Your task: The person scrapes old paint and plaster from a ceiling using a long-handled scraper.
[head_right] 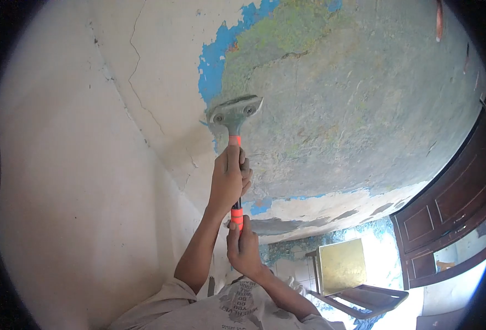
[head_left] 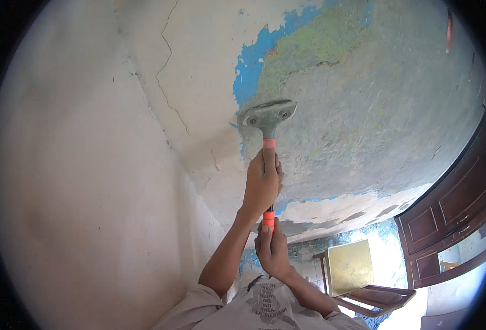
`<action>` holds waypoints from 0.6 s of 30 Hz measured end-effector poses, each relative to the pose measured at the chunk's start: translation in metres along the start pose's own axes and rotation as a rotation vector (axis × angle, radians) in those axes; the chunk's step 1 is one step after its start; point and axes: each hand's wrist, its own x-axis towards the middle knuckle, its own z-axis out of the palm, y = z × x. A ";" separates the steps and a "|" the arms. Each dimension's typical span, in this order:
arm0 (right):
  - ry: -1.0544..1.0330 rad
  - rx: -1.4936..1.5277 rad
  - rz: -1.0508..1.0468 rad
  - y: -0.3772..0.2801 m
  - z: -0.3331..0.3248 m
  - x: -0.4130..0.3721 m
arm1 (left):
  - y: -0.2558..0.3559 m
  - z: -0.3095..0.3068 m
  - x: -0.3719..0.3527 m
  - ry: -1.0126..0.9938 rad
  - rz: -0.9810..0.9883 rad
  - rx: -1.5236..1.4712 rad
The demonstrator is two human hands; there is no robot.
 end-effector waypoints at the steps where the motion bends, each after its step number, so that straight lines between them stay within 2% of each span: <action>1: 0.000 -0.001 -0.011 0.001 -0.003 0.003 | -0.001 0.001 0.000 -0.003 0.002 0.005; 5: -0.016 0.020 0.067 -0.021 -0.005 0.005 | 0.012 0.004 0.004 -0.047 0.025 -0.019; 9: 0.022 -0.048 0.013 -0.009 -0.003 0.000 | 0.000 0.003 -0.002 -0.020 -0.001 -0.011; 12: 0.021 -0.053 -0.013 -0.013 -0.013 0.005 | 0.014 0.015 0.004 -0.017 0.024 -0.025; 14: 0.003 -0.037 -0.014 -0.029 -0.018 0.011 | 0.019 0.018 0.006 -0.026 0.038 -0.031; 18: 0.027 -0.053 0.027 -0.023 -0.014 0.004 | 0.010 0.015 0.001 -0.027 0.036 -0.028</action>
